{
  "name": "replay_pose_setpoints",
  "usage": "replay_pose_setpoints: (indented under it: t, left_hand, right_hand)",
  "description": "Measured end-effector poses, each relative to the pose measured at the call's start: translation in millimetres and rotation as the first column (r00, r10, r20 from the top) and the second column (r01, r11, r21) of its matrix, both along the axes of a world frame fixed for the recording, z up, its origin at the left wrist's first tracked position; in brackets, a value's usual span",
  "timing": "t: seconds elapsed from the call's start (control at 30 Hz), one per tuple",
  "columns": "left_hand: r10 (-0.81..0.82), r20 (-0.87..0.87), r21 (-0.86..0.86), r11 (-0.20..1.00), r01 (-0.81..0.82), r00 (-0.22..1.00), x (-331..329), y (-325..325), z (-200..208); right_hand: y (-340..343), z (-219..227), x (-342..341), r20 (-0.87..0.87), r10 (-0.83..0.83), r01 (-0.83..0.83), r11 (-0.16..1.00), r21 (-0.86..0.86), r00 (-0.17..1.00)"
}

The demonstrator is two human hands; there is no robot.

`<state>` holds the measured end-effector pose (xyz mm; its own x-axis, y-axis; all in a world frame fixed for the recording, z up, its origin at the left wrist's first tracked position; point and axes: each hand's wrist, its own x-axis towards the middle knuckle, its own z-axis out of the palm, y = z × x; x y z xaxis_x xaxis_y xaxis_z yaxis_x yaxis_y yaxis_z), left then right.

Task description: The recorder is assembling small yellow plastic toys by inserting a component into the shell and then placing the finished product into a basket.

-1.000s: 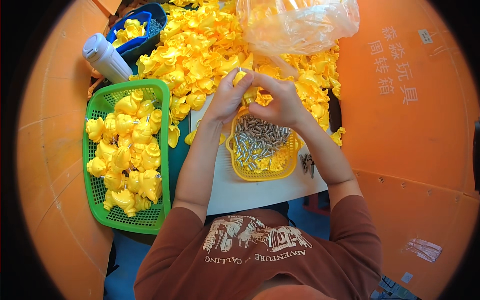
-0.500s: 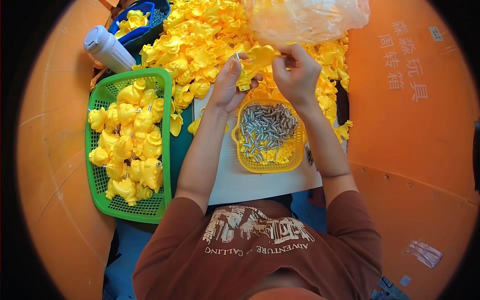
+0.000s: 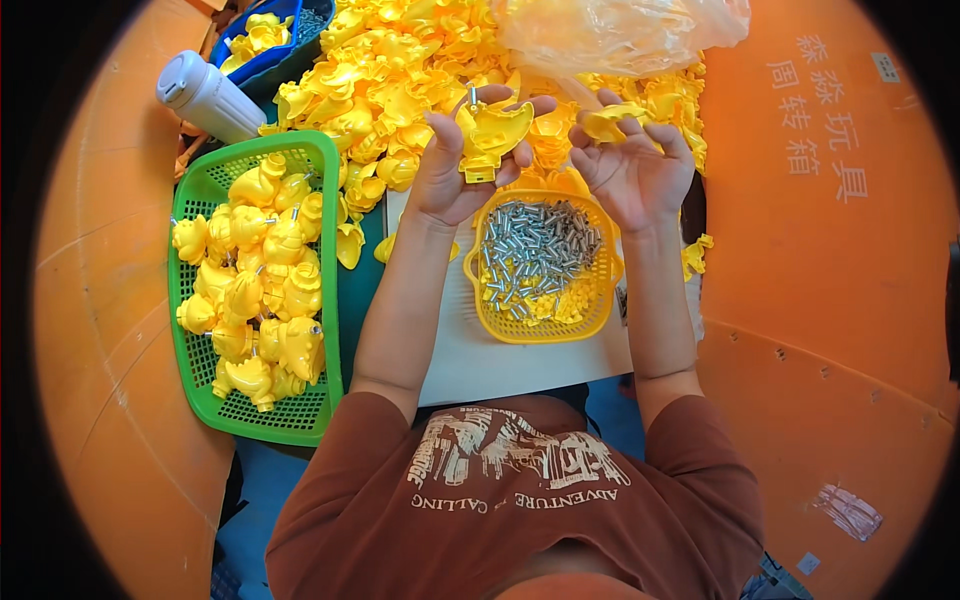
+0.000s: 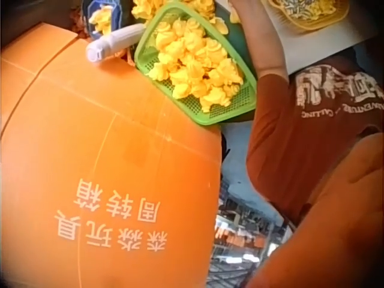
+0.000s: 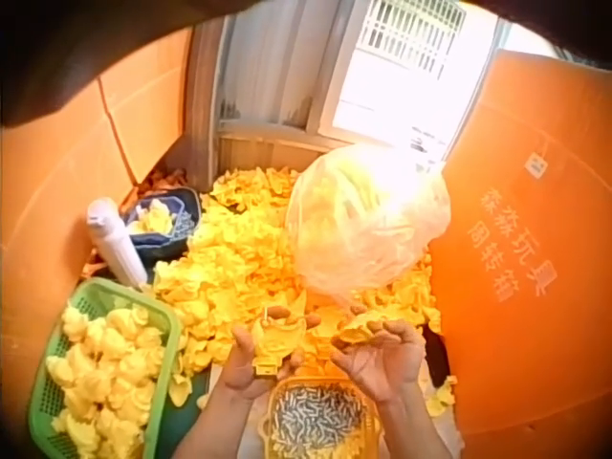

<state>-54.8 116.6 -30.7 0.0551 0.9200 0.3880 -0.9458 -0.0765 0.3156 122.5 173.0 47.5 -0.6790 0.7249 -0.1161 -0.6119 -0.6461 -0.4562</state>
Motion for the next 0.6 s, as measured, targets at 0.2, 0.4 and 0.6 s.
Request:
replay_pose_setpoints:
  t: [0.2,0.4,0.6]
  left_hand:
    - [0.044,-0.110,0.005,0.999,-0.044,0.993,3,-3,10]
    - [0.080,-0.220,0.008,0.997,-0.081,0.972,2,-8,19]
    - [0.086,-0.243,0.039,0.996,-0.079,0.966,2,-10,23]
  right_hand:
    - [0,-5,4,0.217,-0.040,-0.010,0.975,0.222,0.975]
    - [-22,11,2,0.420,-0.187,-0.014,0.902,0.432,0.888]
    - [-54,-2,12,0.760,-0.550,-0.846,0.168,0.506,0.345]
